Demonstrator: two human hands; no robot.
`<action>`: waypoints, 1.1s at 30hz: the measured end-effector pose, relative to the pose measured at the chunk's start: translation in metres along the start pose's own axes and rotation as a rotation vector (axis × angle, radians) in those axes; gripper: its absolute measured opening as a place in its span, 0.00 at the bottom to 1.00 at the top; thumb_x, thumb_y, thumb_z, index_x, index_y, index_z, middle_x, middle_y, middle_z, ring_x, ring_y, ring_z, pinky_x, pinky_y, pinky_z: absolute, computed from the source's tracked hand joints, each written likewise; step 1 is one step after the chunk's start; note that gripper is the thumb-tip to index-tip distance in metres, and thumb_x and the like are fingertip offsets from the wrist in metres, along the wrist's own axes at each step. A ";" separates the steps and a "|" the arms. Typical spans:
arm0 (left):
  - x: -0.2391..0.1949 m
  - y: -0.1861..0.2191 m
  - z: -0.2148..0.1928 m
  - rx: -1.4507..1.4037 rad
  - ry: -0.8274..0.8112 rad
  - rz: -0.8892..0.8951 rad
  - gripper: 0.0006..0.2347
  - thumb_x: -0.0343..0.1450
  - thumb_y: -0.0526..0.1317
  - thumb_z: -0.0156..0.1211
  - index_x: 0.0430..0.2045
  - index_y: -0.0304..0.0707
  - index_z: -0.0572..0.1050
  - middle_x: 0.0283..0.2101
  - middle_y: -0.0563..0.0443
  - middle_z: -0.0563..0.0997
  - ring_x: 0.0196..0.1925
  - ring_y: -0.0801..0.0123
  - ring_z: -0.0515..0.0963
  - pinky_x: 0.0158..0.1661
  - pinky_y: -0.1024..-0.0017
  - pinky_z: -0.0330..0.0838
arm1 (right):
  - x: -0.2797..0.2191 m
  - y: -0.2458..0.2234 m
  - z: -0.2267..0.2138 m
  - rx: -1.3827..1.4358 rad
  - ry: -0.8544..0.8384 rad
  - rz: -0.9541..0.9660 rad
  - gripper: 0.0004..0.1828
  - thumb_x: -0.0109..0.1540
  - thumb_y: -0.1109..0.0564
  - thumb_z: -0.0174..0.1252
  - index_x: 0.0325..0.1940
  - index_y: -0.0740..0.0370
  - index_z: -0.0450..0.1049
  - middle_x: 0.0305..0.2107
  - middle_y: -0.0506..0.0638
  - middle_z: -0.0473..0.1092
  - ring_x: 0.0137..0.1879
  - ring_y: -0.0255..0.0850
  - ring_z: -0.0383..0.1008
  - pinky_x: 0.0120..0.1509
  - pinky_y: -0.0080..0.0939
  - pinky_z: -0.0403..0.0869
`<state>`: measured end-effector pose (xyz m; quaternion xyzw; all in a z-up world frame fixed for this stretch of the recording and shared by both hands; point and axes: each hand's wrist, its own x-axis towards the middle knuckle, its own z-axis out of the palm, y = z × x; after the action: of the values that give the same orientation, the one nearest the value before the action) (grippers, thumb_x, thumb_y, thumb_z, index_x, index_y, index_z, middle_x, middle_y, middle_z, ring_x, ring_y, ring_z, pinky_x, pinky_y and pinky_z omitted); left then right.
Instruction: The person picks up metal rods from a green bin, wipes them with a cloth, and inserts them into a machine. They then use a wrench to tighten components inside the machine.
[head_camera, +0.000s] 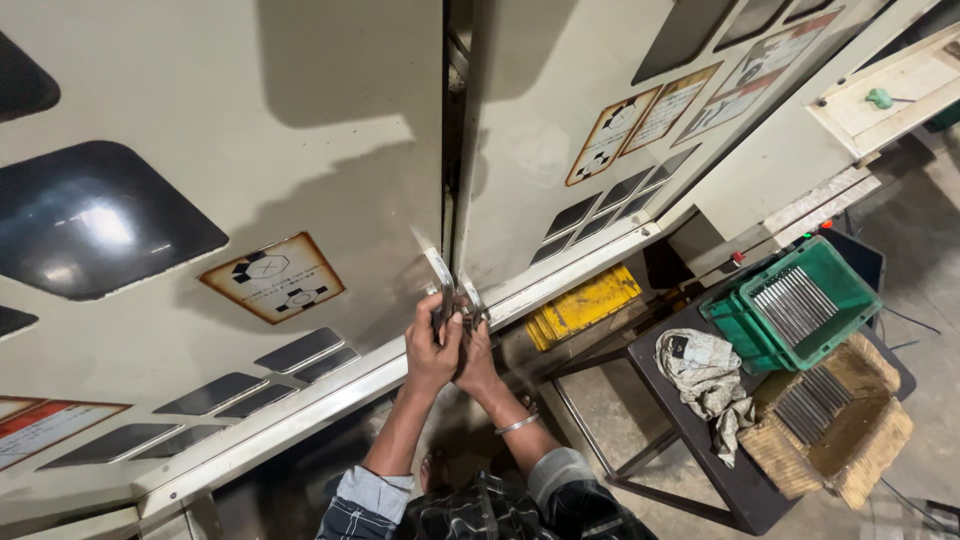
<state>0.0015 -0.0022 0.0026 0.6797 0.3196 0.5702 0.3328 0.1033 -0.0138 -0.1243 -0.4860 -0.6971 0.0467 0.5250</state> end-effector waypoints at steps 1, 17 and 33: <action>0.000 0.001 0.001 -0.001 0.002 0.000 0.11 0.75 0.29 0.57 0.50 0.31 0.68 0.42 0.42 0.85 0.41 0.60 0.88 0.43 0.67 0.80 | 0.000 0.000 0.000 -0.010 0.003 -0.006 0.16 0.59 0.58 0.63 0.51 0.60 0.74 0.42 0.53 0.76 0.54 0.52 0.76 0.63 0.61 0.63; -0.011 -0.017 0.013 0.012 0.087 0.015 0.10 0.75 0.31 0.57 0.49 0.31 0.68 0.42 0.42 0.84 0.44 0.62 0.86 0.47 0.68 0.79 | 0.009 -0.010 -0.015 -0.071 -0.089 0.076 0.15 0.59 0.55 0.62 0.49 0.59 0.73 0.47 0.58 0.75 0.58 0.54 0.73 0.57 0.59 0.62; -0.013 -0.014 0.015 0.034 0.119 -0.020 0.10 0.75 0.31 0.58 0.49 0.32 0.69 0.43 0.43 0.84 0.42 0.66 0.84 0.46 0.69 0.77 | 0.001 -0.001 -0.012 -0.048 -0.154 0.172 0.11 0.59 0.55 0.62 0.45 0.56 0.74 0.38 0.53 0.75 0.50 0.51 0.75 0.54 0.57 0.61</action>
<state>0.0133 -0.0065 -0.0181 0.6470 0.3550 0.6007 0.3074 0.1122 -0.0192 -0.1174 -0.5515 -0.6919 0.1123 0.4522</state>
